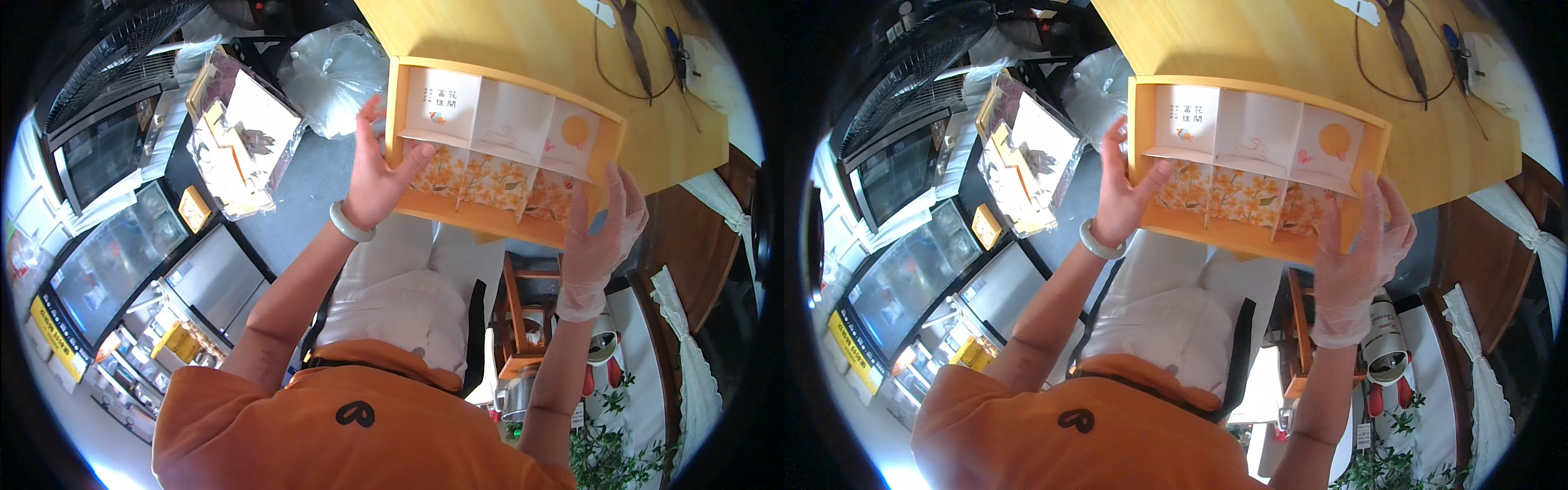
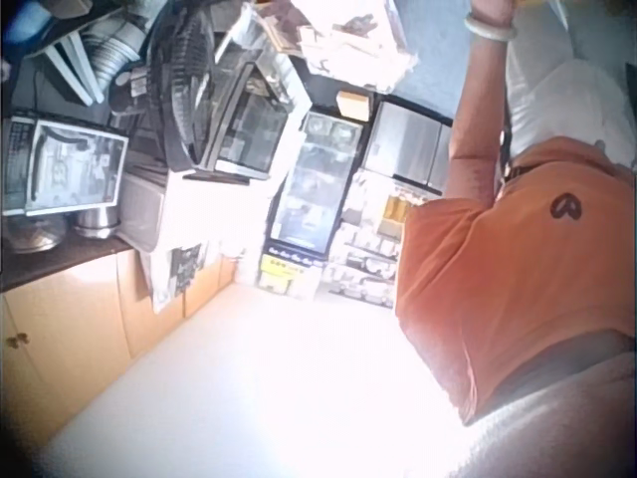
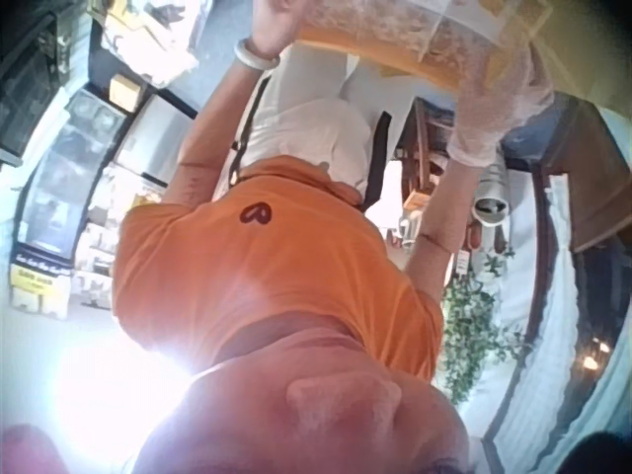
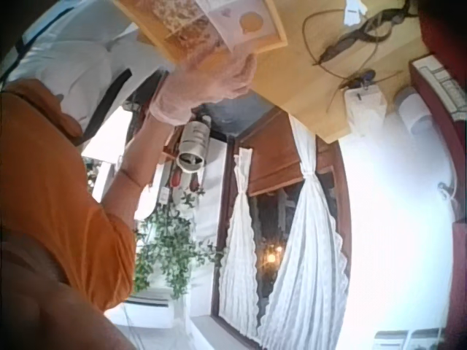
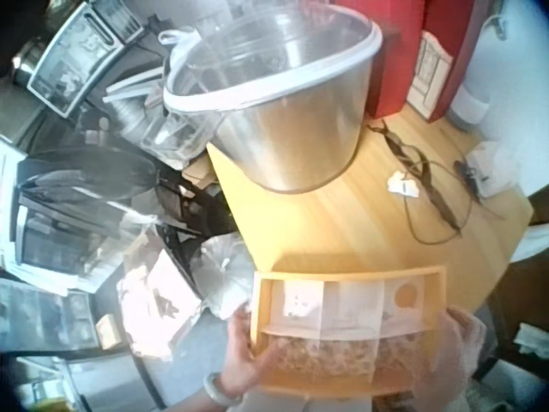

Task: The person assembles cardboard bakery boxes by hand, inserting items into a box and folding the tabs to secure it.

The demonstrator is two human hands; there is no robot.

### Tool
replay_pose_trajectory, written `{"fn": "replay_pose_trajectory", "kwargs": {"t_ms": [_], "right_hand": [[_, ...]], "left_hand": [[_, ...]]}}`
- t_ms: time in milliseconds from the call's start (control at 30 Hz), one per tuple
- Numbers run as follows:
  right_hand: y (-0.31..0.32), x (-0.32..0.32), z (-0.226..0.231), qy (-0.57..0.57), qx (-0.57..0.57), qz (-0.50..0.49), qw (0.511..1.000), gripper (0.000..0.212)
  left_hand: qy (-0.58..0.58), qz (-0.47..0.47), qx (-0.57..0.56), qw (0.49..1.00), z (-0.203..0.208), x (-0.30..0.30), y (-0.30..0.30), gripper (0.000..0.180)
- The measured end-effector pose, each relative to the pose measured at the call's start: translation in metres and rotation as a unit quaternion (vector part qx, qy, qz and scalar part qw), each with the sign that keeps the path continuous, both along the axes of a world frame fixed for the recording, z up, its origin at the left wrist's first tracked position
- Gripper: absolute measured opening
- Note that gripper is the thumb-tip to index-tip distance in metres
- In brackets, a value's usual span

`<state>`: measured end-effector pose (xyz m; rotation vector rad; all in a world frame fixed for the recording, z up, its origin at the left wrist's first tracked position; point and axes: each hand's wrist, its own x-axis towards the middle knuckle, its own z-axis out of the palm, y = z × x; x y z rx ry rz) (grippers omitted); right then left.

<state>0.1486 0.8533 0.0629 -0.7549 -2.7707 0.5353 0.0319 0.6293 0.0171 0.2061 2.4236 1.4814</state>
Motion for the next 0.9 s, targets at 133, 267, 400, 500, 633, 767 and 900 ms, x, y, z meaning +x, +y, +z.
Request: {"fn": "replay_pose_trajectory", "kwargs": {"t_ms": [133,267,400,500,633,767,900], "right_hand": [[0.017,0.008,-0.011,-0.007,0.035,0.185,0.982,0.033],[0.018,-0.017,-0.031,-0.063,0.027,0.307,0.949,0.024],[0.022,-0.018,-0.042,-0.044,0.047,0.336,0.94,0.018],[0.023,-0.021,-0.046,-0.054,0.047,0.355,0.932,0.016],[0.026,-0.016,-0.046,-0.089,0.1,0.343,0.93,0.011],[0.031,-0.023,-0.025,-0.061,0.097,0.297,0.948,0.015],[0.035,-0.026,-0.028,-0.071,0.061,0.287,0.953,0.02]], "left_hand": [[0.288,-0.228,-0.187,0.911,0.028,-0.006,0.013,0.061],[0.266,-0.332,-0.216,0.879,0.011,-0.023,0.021,0.027],[0.302,-0.365,-0.203,0.857,0.0,-0.023,0.022,0.012],[0.308,-0.375,-0.197,0.852,-0.002,-0.027,0.021,0.007],[0.329,-0.405,-0.227,0.822,0.007,-0.026,0.025,0.006],[0.321,-0.379,-0.253,0.83,0.032,-0.037,0.036,0.017],[0.347,-0.264,-0.204,0.877,0.045,-0.025,0.032,0.041]]}}
